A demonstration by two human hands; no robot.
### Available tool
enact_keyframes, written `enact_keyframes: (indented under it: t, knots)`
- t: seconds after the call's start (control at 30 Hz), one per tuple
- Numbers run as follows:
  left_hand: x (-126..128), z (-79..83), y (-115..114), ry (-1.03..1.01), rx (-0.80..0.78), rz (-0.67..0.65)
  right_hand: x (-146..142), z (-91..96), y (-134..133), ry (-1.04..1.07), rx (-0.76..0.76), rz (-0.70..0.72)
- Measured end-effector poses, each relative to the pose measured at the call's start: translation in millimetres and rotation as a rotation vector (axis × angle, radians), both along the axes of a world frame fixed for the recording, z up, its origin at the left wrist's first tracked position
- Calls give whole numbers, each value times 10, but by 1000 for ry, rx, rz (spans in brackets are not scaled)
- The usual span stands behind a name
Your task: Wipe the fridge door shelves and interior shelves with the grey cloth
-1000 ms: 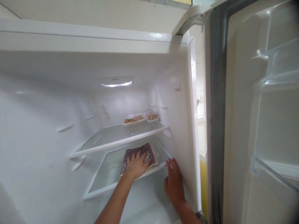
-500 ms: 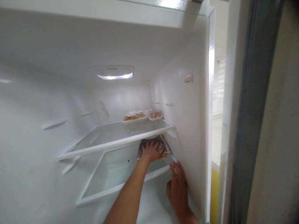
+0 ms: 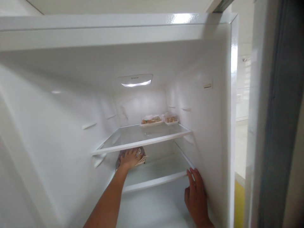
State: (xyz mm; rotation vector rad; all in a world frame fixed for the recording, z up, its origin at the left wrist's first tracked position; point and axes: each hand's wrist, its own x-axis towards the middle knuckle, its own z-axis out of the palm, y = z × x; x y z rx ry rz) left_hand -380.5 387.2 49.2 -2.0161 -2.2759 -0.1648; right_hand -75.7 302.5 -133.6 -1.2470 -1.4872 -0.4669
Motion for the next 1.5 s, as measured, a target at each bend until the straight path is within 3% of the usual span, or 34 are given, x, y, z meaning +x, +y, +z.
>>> enact_keyframes:
  t: [0.1, 0.23, 0.37, 0.5, 0.63, 0.8, 0.93, 1.07, 1.23, 1.5]
  knots:
    - [-113, 18, -193, 3, 10, 2, -28, 28, -24, 9, -2, 2]
    - [-2, 17, -392, 1, -3, 14, -91, 57, -28, 63, 2, 3]
    - [259, 10, -609, -2, -12, -29, -136, 67, -24, 80, 27, 21]
    - [678, 21, -776, -21, -51, -83, -181, 72, -24, 131, 23, 25]
    - [1226, 11, -733, -48, -52, -187, -184, 90, -22, 150, 27, 42]
    - [1888, -56, -486, -92, -79, -277, -117, 98, -24, 106, 27, 44]
    - [2116, -80, -340, -75, -62, -322, -68, 78, -15, 75, 21, 57]
    - [2033, -44, -366, -78, -24, -363, -28, 44, 2, 37, 14, 47]
    - [1748, 47, -608, -85, 9, -434, 0, 18, 12, 20, 11, 23]
    - [797, 74, -1138, -121, 22, -455, 22, 25, 1, -3, 38, 42]
